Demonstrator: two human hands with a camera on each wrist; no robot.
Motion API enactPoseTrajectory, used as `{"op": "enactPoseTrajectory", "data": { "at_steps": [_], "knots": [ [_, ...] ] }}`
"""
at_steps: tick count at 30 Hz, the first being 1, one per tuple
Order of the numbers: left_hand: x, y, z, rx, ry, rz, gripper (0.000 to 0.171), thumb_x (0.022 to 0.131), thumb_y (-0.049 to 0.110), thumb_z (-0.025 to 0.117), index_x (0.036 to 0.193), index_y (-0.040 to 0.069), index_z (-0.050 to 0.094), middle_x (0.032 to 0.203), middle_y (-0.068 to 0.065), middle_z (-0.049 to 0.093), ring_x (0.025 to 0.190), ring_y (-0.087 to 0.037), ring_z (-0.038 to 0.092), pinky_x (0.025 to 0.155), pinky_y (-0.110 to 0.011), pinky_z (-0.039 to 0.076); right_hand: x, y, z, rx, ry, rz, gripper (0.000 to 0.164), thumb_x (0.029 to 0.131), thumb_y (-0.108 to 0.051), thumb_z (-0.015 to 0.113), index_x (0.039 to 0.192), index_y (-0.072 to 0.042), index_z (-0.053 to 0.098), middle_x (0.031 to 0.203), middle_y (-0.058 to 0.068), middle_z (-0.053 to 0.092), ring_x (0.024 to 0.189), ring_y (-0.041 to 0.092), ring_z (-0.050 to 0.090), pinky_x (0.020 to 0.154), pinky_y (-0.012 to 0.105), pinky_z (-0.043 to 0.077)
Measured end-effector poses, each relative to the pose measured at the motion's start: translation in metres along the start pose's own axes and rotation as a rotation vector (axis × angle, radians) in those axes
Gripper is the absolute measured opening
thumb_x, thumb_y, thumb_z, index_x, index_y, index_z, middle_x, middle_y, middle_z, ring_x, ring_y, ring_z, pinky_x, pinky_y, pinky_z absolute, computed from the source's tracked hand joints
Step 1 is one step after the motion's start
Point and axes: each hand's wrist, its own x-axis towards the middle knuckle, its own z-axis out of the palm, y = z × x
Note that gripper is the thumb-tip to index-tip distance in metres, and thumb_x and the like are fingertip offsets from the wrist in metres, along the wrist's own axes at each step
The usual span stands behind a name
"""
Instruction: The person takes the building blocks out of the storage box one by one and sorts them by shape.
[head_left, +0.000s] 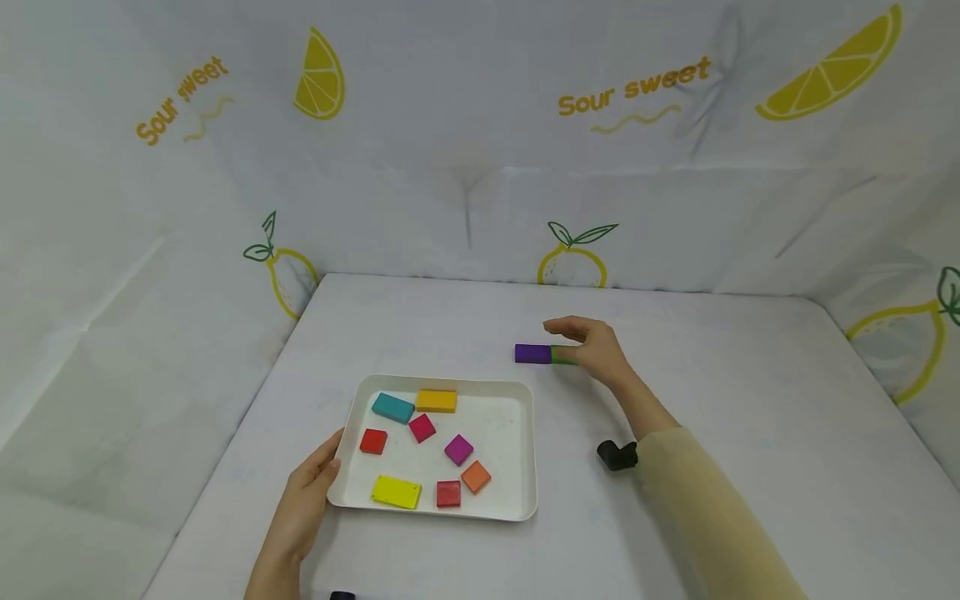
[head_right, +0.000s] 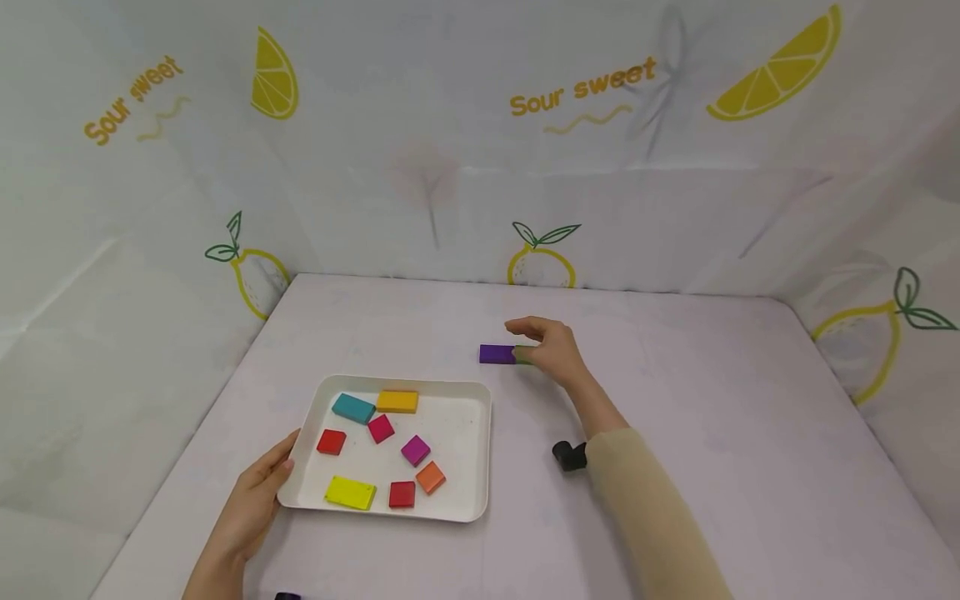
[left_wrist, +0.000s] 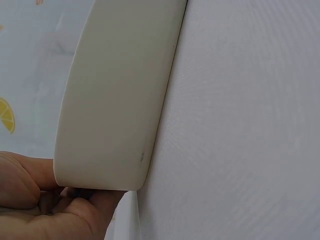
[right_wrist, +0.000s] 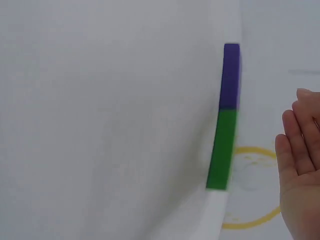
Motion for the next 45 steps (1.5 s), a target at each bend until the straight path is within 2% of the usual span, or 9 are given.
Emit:
{"op": "enactPoseTrajectory", "data": {
  "at_steps": [7,14,19,25,30,33,37,40,45],
  "knots": [
    [-0.001,0.0,0.001,-0.004,0.004,0.007,0.05,0.108,0.013,0.031,0.158,0.009,0.022,0.166,-0.012,0.02,0.154,-0.032,0.019,0.117,-0.043,0.03,-0.014,-0.054,0.045,0.136,-0.036,-0.059,0.038,0.086,-0.01,0.076,0.122,-0.006,0.068,0.128,0.017,0.068,0.122,0.037,0.062,0.106,0.046,0.052],
    [-0.001,0.0,0.002,-0.023,0.0,0.014,0.05,0.108,0.013,0.031,0.158,0.008,0.023,0.165,-0.012,0.023,0.152,-0.029,0.024,0.115,-0.037,0.034,-0.05,-0.096,0.104,0.221,-0.189,-0.04,0.036,0.086,-0.01,0.075,0.121,-0.005,0.069,0.125,0.018,0.069,0.119,0.037,0.064,0.104,0.039,0.054],
    [0.0,0.0,0.002,-0.033,0.005,0.011,0.05,0.108,0.012,0.031,0.157,0.008,0.024,0.165,-0.012,0.024,0.151,-0.028,0.027,0.112,-0.026,0.039,-0.075,-0.107,0.149,0.242,-0.279,0.037,0.034,0.085,-0.016,0.078,0.117,-0.009,0.071,0.119,0.014,0.072,0.113,0.031,0.067,0.095,0.028,0.058],
    [0.0,-0.001,0.003,-0.047,0.01,0.011,0.05,0.108,0.012,0.032,0.157,0.008,0.026,0.164,-0.014,0.027,0.149,-0.027,0.03,0.101,-0.01,0.044,-0.096,-0.111,0.189,0.169,-0.315,0.059,0.033,0.08,-0.015,0.082,0.112,-0.01,0.074,0.111,0.005,0.076,0.105,0.022,0.07,0.092,0.026,0.058],
    [-0.001,-0.001,0.003,-0.04,0.012,0.026,0.049,0.108,0.012,0.033,0.156,0.007,0.026,0.163,-0.015,0.027,0.15,-0.029,0.027,0.101,-0.008,0.042,-0.101,-0.112,0.204,0.123,-0.319,0.047,0.032,0.078,-0.014,0.083,0.11,-0.01,0.075,0.107,0.002,0.077,0.101,0.016,0.071,0.09,0.023,0.058],
    [-0.001,0.0,0.003,-0.034,0.01,0.029,0.049,0.108,0.013,0.033,0.156,0.006,0.026,0.164,-0.014,0.027,0.151,-0.029,0.027,0.105,-0.012,0.041,-0.101,-0.11,0.206,0.104,-0.317,0.05,0.034,0.078,-0.013,0.083,0.11,-0.011,0.075,0.107,0.0,0.077,0.098,0.011,0.07,0.089,0.021,0.058],
    [-0.001,0.001,0.004,-0.028,0.01,0.026,0.05,0.108,0.012,0.032,0.157,0.006,0.025,0.164,-0.015,0.025,0.152,-0.03,0.024,0.114,-0.031,0.036,-0.099,-0.107,0.206,0.086,-0.325,0.054,0.036,0.077,-0.012,0.084,0.112,-0.013,0.075,0.108,-0.002,0.077,0.095,0.006,0.068,0.087,0.019,0.057],
    [-0.001,0.002,0.004,-0.028,0.005,0.022,0.05,0.108,0.011,0.031,0.157,0.005,0.023,0.165,-0.014,0.022,0.153,-0.031,0.022,0.115,-0.04,0.031,-0.099,-0.105,0.206,0.083,-0.335,0.053,0.036,0.077,-0.01,0.084,0.112,-0.013,0.075,0.108,-0.002,0.076,0.094,0.006,0.067,0.087,0.019,0.057],
    [-0.001,0.002,0.004,-0.023,0.003,0.016,0.05,0.108,0.012,0.031,0.157,0.006,0.023,0.165,-0.013,0.022,0.153,-0.03,0.022,0.116,-0.04,0.03,-0.098,-0.103,0.206,0.084,-0.354,0.046,0.036,0.076,-0.009,0.084,0.111,-0.013,0.075,0.107,-0.003,0.076,0.093,0.004,0.067,0.087,0.018,0.057]
  ]
}}
